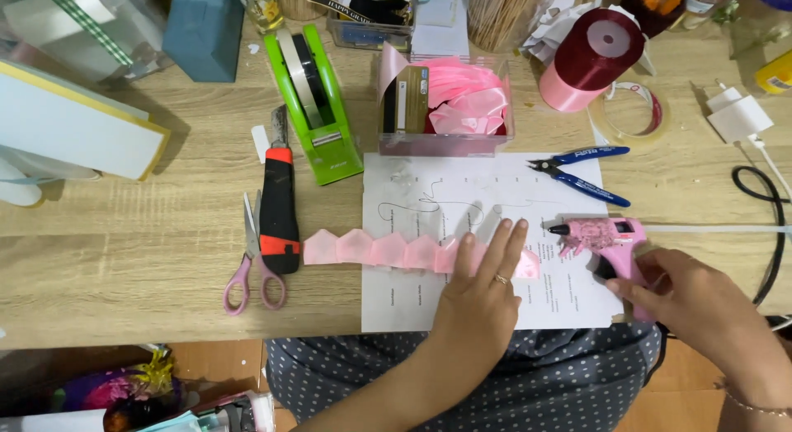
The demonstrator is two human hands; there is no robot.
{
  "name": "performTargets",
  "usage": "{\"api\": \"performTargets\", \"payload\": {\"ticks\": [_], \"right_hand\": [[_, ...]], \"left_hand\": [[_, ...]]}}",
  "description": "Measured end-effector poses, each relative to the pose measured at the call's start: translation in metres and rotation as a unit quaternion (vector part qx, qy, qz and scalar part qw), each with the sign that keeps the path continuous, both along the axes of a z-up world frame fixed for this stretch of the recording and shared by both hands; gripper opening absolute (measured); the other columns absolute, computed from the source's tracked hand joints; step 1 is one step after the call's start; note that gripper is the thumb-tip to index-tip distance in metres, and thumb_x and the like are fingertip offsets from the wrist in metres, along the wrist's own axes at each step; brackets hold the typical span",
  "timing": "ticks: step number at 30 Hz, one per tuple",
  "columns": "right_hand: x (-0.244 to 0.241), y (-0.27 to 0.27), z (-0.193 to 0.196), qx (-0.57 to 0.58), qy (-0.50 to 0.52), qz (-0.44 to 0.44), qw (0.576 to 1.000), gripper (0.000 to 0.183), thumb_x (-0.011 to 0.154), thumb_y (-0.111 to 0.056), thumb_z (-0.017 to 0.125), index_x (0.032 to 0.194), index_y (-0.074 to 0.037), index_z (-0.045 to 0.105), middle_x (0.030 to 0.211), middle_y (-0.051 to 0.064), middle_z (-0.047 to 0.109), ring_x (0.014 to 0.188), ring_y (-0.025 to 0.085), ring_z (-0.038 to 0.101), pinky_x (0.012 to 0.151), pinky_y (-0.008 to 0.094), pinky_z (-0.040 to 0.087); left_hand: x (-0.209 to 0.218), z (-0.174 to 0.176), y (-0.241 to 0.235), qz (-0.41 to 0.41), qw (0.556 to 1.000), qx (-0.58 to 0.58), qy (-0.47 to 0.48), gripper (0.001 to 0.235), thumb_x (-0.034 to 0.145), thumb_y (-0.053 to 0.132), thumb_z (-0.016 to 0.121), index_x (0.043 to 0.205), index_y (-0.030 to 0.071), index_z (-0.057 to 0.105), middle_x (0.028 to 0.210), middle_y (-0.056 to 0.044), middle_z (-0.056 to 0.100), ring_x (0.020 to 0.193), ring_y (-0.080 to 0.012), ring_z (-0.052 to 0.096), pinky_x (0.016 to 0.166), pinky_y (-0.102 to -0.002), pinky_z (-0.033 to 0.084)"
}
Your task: The person uses a hot glue gun to attach a pink ribbon to a wooden stick, then rolls the ribbon around the stick to form a rose shape. They adjust the petals by hand to complete the flower.
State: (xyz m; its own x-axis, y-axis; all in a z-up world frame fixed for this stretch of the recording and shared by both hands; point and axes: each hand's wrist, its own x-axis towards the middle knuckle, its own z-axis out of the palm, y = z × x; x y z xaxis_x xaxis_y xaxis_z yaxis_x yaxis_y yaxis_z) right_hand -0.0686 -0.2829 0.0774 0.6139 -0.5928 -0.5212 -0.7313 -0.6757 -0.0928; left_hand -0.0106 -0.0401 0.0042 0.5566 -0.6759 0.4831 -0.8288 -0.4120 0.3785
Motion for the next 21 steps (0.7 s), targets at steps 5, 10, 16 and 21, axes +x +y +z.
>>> {"api": "performTargets", "payload": {"ticks": [5, 10, 16, 21], "right_hand": [[-0.012, 0.001, -0.016, 0.076, -0.124, -0.088, 0.985, 0.036, 0.088, -0.028, 0.079, 0.115, -0.005, 0.074, 0.075, 0.015, 0.074, 0.070, 0.024, 0.068, 0.069, 0.036, 0.045], [-0.042, -0.023, -0.053, 0.139, -0.314, -0.111, 0.933, 0.026, 0.088, -0.008, 0.077, 0.109, -0.004, 0.063, 0.096, 0.008, 0.059, 0.082, 0.019, 0.048, 0.073, 0.031, 0.037], [-0.064, -0.012, -0.053, 0.164, -0.281, -0.299, 0.897, 0.043, 0.089, -0.017, 0.073, 0.058, 0.004, 0.052, 0.049, 0.016, 0.042, 0.044, 0.027, 0.036, 0.045, 0.039, 0.025], [-0.040, 0.002, -0.047, 0.249, -0.203, -0.192, 0.927, 0.060, 0.082, 0.013, 0.068, 0.140, 0.000, 0.059, 0.091, 0.026, 0.062, 0.061, 0.035, 0.055, 0.050, 0.045, 0.054]], "left_hand": [[0.028, 0.018, 0.034, 0.020, 0.983, 0.111, 0.141, 0.031, 0.100, 0.031, 0.049, 0.115, 0.009, 0.066, 0.164, -0.020, 0.031, 0.155, -0.0375, 0.018, 0.118, -0.073, 0.006], [0.050, -0.006, 0.063, 0.153, 0.985, 0.062, 0.052, 0.042, 0.100, 0.035, 0.054, 0.134, 0.010, 0.059, 0.143, -0.010, 0.056, 0.144, -0.0327, 0.038, 0.115, -0.068, 0.017], [0.064, -0.007, 0.077, 0.135, 0.987, 0.048, 0.067, 0.020, 0.097, 0.027, 0.059, 0.087, 0.010, 0.064, 0.136, -0.013, 0.060, 0.144, -0.0374, 0.037, 0.114, -0.074, 0.013], [0.064, 0.007, 0.088, 0.109, 0.987, 0.064, 0.095, 0.020, 0.100, 0.025, 0.056, 0.084, 0.014, 0.059, 0.139, -0.007, 0.058, 0.146, -0.0357, 0.033, 0.112, -0.073, 0.012]]}}
